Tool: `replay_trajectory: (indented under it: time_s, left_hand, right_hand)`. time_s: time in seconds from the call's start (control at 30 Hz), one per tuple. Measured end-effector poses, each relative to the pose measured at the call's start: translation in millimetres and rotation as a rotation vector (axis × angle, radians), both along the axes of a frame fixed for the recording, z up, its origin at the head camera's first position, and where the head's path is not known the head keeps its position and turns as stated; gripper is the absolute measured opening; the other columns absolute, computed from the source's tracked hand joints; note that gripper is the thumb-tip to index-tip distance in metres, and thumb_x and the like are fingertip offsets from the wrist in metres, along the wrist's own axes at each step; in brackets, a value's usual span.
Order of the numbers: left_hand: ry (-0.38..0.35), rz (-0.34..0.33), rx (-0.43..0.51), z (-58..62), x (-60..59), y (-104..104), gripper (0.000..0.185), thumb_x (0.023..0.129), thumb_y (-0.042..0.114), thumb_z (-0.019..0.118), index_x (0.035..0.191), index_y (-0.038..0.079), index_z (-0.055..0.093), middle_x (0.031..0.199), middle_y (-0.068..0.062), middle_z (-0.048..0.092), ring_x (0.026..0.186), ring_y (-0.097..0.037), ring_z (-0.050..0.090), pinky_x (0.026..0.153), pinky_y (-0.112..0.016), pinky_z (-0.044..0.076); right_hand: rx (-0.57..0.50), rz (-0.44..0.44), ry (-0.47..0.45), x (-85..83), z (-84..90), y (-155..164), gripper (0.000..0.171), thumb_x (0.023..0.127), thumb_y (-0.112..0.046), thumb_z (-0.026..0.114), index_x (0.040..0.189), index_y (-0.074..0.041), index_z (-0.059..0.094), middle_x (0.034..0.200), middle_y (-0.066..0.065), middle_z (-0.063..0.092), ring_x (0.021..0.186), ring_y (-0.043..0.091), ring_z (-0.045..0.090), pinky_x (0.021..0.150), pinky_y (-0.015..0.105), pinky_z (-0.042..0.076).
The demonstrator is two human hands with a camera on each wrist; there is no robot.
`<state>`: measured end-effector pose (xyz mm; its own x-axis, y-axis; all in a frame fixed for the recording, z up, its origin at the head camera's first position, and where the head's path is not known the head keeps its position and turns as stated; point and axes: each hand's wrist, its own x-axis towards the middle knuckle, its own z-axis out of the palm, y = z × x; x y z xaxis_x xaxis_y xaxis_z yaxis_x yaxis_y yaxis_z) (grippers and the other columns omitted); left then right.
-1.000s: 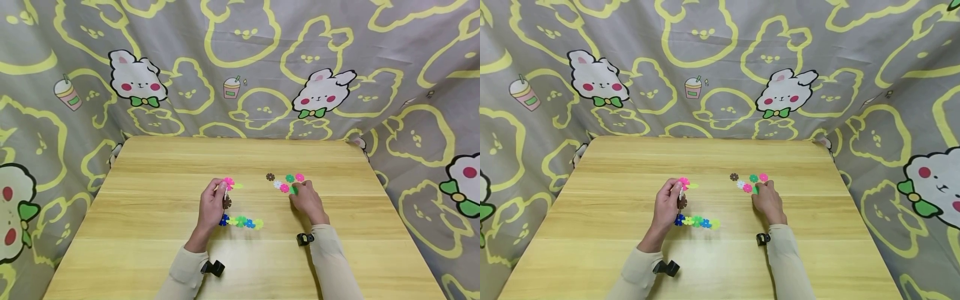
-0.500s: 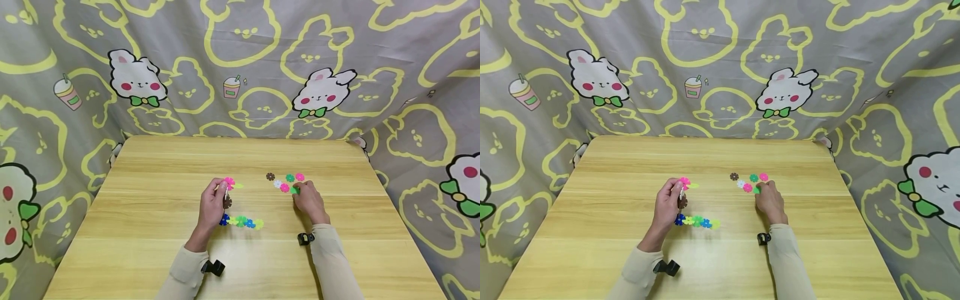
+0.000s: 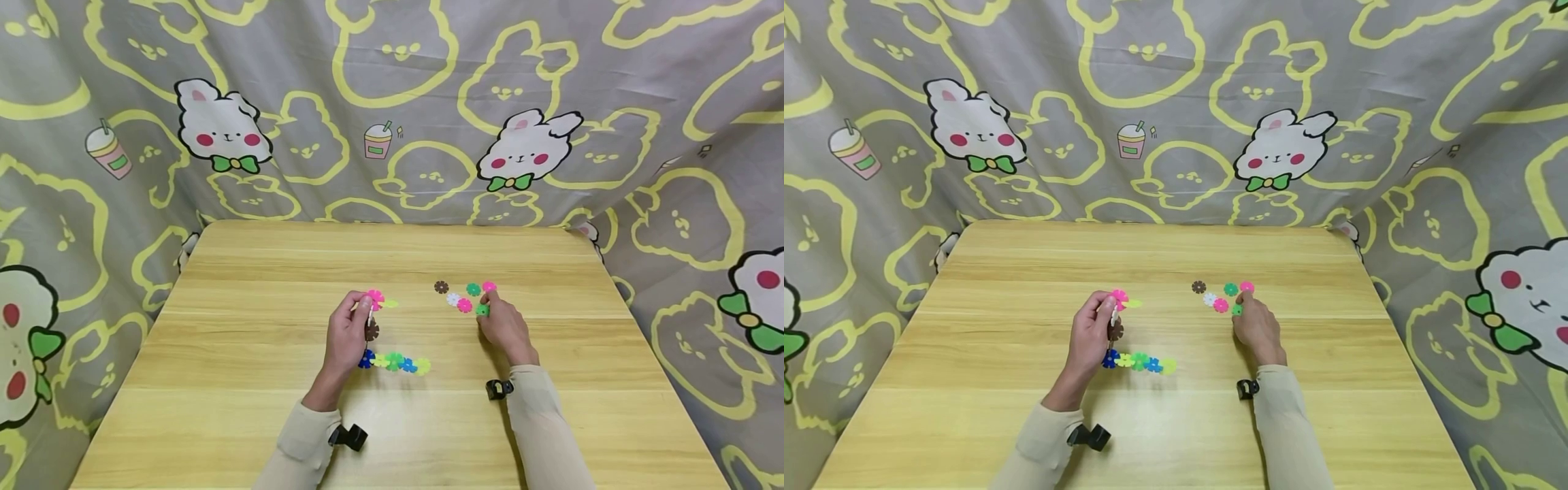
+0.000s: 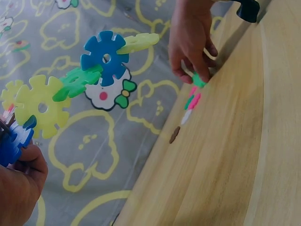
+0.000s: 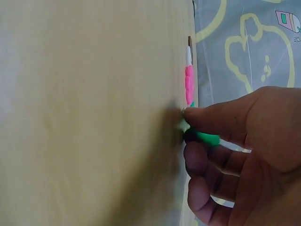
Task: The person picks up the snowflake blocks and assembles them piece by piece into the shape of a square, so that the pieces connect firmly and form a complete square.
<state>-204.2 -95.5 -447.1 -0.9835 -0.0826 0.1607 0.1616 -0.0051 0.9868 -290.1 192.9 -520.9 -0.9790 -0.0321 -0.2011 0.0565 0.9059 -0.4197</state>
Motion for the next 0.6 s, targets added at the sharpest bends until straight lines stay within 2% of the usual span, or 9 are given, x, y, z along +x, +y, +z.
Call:
replay_trajectory:
  time_s: [0.07, 0.13, 0.23, 0.3, 0.43, 0.6]
  left_hand:
    - [0.002, 0.000, -0.001, -0.3, -0.3, 0, 0.024, 0.096, 0.021, 0.040, 0.097, 0.002, 0.054, 0.052, -0.011, 0.040, 0.045, -0.016, 0.046, 0.045, -0.031, 0.045]
    - [0.002, -0.003, -0.002, -0.6, -0.5, 0, 0.024, 0.096, 0.022, 0.040, 0.098, 0.002, 0.054, 0.053, -0.011, 0.040, 0.045, -0.016, 0.046, 0.045, -0.032, 0.045]
    - [-0.002, -0.006, 0.000, -0.6, -0.2, 1, 0.025, 0.096, 0.022, 0.040, 0.098, 0.001, 0.054, 0.053, -0.010, 0.040, 0.046, -0.016, 0.047, 0.046, -0.033, 0.046]
    - [-0.005, -0.008, 0.000, -0.6, 0.0, 1, 0.025, 0.096, 0.022, 0.040, 0.098, 0.001, 0.054, 0.054, -0.010, 0.040, 0.046, -0.016, 0.046, 0.046, -0.032, 0.046]
    - [-0.006, -0.010, 0.002, -0.1, 0.4, 2, 0.024, 0.096, 0.022, 0.040, 0.099, 0.003, 0.054, 0.054, -0.009, 0.040, 0.046, -0.015, 0.046, 0.045, -0.027, 0.045]
    - [-0.013, -0.003, -0.001, 0.3, 1.1, 3, 0.023, 0.095, 0.023, 0.041, 0.099, 0.005, 0.054, 0.054, -0.010, 0.041, 0.046, -0.016, 0.046, 0.046, -0.029, 0.045]
  right_hand:
    - [-0.005, 0.012, 0.007, 1.2, 0.6, -2, 0.031, 0.087, -0.023, 0.054, 0.115, -0.015, 0.043, 0.075, 0.008, 0.053, 0.057, 0.019, 0.044, 0.048, 0.028, 0.034]
    - [-0.024, 0.028, 0.028, 3.2, 2.5, -6, 0.031, 0.087, -0.024, 0.055, 0.115, -0.016, 0.044, 0.079, 0.008, 0.056, 0.061, 0.019, 0.048, 0.051, 0.028, 0.036]
    - [-0.102, 0.060, 0.070, 7.2, 8.4, -15, 0.032, 0.087, -0.026, 0.057, 0.114, -0.016, 0.045, 0.088, 0.007, 0.059, 0.072, 0.019, 0.054, 0.059, 0.029, 0.041]
    - [-0.170, 0.074, 0.094, 10.4, 13.8, -24, 0.032, 0.086, -0.027, 0.059, 0.113, -0.017, 0.046, 0.088, 0.005, 0.058, 0.073, 0.018, 0.054, 0.060, 0.029, 0.042]
    - [-0.305, 0.114, 0.171, 17.8, 26.3, -40, 0.032, 0.084, -0.028, 0.062, 0.111, -0.021, 0.048, 0.077, 0.001, 0.054, 0.065, 0.015, 0.049, 0.056, 0.026, 0.040]
    - [-0.433, 0.200, 0.277, 28.2, 44.6, -59, 0.032, 0.083, -0.024, 0.062, 0.113, -0.023, 0.050, 0.073, -0.002, 0.054, 0.057, 0.012, 0.046, 0.047, 0.022, 0.038]
